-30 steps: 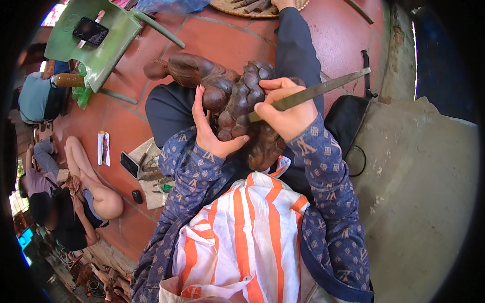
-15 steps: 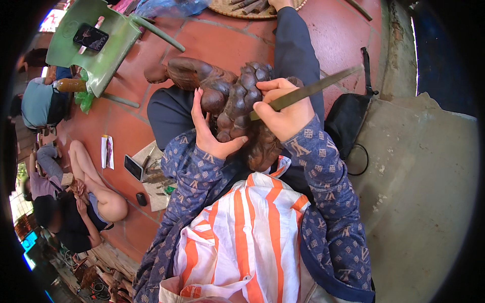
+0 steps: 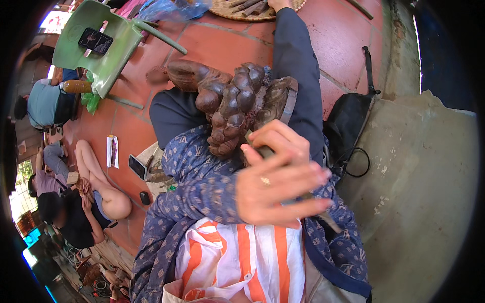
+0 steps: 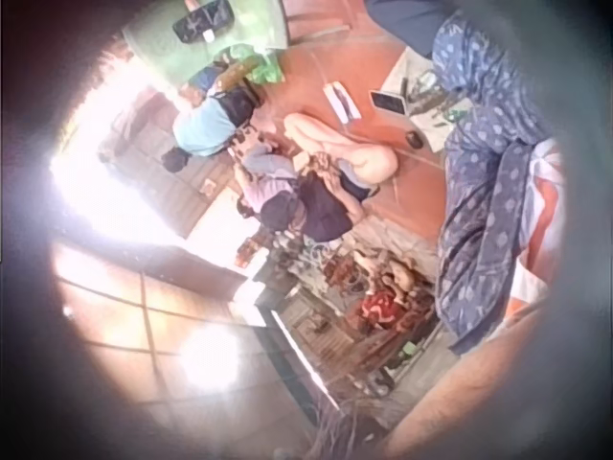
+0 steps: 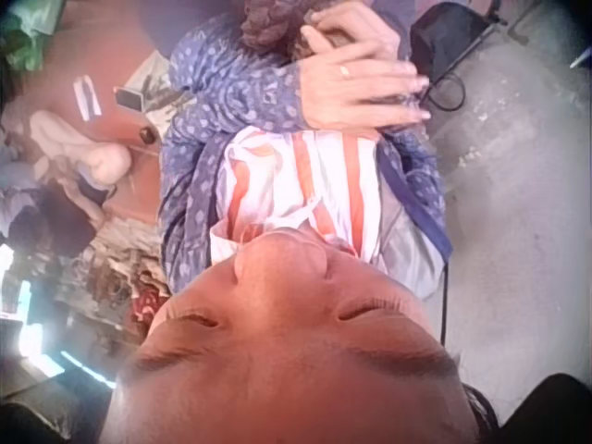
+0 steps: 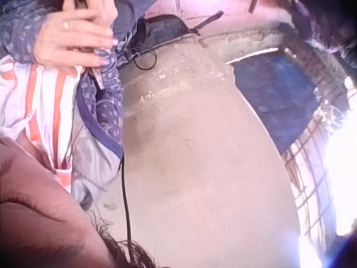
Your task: The person carves a dark wooden figurine using a small metal file, holding the object with the left hand and filing with the right. The person rotates the figurine to work on different surfaces and continues filing throughout the clip.
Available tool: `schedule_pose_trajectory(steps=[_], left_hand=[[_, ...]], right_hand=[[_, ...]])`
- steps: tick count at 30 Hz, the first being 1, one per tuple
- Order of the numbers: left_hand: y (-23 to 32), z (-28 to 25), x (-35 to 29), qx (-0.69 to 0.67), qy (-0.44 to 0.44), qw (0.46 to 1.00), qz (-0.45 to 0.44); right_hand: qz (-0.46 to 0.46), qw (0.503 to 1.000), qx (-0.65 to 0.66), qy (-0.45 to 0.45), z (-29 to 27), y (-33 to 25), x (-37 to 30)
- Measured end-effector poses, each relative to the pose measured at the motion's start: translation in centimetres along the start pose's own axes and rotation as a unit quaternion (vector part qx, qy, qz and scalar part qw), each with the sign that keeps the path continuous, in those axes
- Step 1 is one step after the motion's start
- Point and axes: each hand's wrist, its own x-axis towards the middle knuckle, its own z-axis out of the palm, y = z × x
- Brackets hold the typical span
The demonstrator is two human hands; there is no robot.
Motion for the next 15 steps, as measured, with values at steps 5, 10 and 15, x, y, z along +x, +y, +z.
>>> schedule_pose_trajectory(steps=[5,10,15], left_hand=[[0.6,4.3,-0.4,0.025,0.069,0.996,0.05],[-1.3,3.4,-0.2,0.04,0.074,0.992,0.09],[-2.7,3.1,-1.0,0.052,0.048,0.991,0.116]], right_hand=[[-0.002,0.995,-0.096,0.013,0.7,-0.9,0.0],[-0.105,0.971,-0.211,0.05,1.6,1.0,1.4],[-0.113,0.967,-0.219,0.066,2.5,2.3,1.3]])
